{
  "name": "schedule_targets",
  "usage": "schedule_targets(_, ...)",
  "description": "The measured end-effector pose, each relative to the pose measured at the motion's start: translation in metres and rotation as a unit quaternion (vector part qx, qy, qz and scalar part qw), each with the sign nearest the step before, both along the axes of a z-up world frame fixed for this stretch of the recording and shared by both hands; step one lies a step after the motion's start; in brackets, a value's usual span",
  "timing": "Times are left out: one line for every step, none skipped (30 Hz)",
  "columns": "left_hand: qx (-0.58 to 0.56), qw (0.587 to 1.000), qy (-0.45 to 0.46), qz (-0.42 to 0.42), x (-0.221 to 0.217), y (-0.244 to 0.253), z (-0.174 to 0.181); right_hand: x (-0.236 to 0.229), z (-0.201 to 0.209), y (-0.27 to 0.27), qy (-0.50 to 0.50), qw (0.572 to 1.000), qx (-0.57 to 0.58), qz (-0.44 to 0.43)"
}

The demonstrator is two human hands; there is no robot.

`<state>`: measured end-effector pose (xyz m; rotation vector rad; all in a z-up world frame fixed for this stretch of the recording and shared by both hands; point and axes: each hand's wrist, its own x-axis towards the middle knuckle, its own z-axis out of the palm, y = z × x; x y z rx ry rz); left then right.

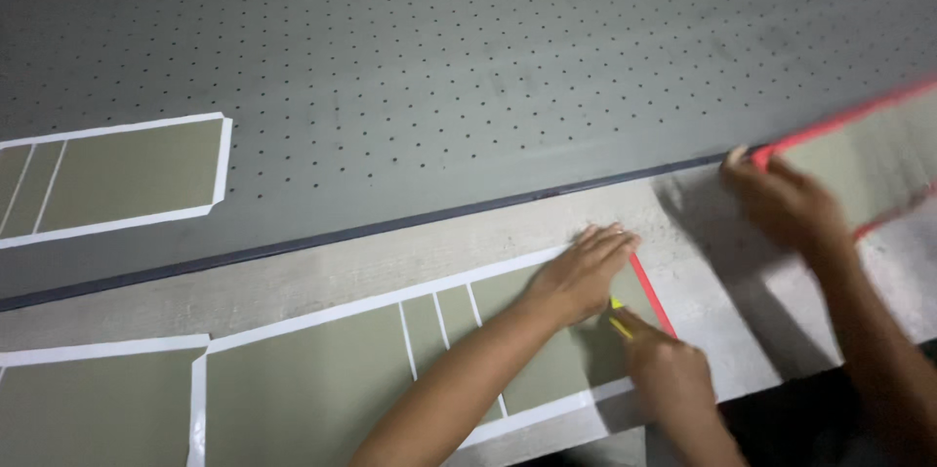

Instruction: The person applies red tape to the edges of rectangular panels using a yellow squeegee tool. They smooth the tape down along the borders and then flip the panels over to work on the other side.

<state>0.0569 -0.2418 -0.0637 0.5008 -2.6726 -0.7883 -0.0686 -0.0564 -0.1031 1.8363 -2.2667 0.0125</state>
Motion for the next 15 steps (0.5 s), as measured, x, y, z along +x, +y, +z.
schedule_targets(0.004, 1.000, -0.003, -0.003, 0.005, 0.005, -0.002, -0.002, 0.022, 0.005, -0.003, 1.000, 0.004, -0.003)
schedule_targets(-0.043, 0.998, -0.040, -0.024, 0.010, 0.011, -0.005, -0.005, 0.044, 0.010, 0.033, 0.999, -0.024, 0.008)
schedule_targets(-0.098, 0.992, -0.071, -0.040, 0.010, 0.006, -0.003, -0.014, 0.068, 0.004, 0.074, 0.995, -0.060, 0.024)
schedule_targets(-0.103, 0.992, -0.069, -0.038, 0.010, 0.003, -0.001, 0.001, 0.057, 0.004, 0.076, 0.995, -0.065, 0.025)
schedule_targets(-0.111, 0.990, -0.071, -0.041, 0.015, 0.005, -0.003, 0.021, 0.044, 0.008, 0.066, 0.997, -0.032, -0.019)
schedule_targets(-0.119, 0.989, -0.073, -0.045, 0.020, 0.007, -0.005, 0.040, 0.031, 0.012, 0.055, 0.996, 0.001, -0.064)
schedule_targets(-0.118, 0.990, -0.073, -0.040, 0.021, 0.006, -0.005, 0.024, 0.025, 0.012, 0.056, 0.997, 0.002, -0.059)
schedule_targets(-0.128, 0.987, -0.080, -0.049, 0.022, 0.005, -0.005, 0.009, 0.019, 0.011, -0.037, 0.994, 0.068, -0.081)
schedule_targets(-0.138, 0.984, -0.088, -0.063, 0.026, 0.006, -0.006, -0.003, 0.013, 0.015, -0.131, 0.977, 0.133, -0.107)
schedule_targets(-0.136, 0.985, -0.089, -0.064, 0.029, 0.011, -0.011, -0.011, 0.001, 0.019, -0.132, 0.976, 0.135, -0.107)
schedule_targets(-0.148, 0.985, -0.069, -0.061, 0.029, 0.007, -0.014, -0.023, -0.009, 0.014, -0.050, 0.976, 0.169, -0.131)
schedule_targets(-0.159, 0.984, -0.049, -0.059, 0.028, 0.003, -0.017, -0.035, -0.020, 0.008, 0.032, 0.967, 0.202, -0.155)
schedule_targets(-0.160, 0.985, -0.046, -0.054, 0.032, 0.000, -0.011, 0.002, 0.010, 0.006, 0.036, 0.967, 0.200, -0.151)
schedule_targets(-0.168, 0.983, -0.043, -0.068, 0.036, -0.003, -0.005, 0.038, 0.038, 0.004, -0.019, 0.982, 0.142, -0.122)
schedule_targets(-0.171, 0.981, -0.044, -0.086, 0.043, -0.002, -0.003, 0.079, 0.064, 0.009, -0.078, 0.988, 0.088, -0.095)
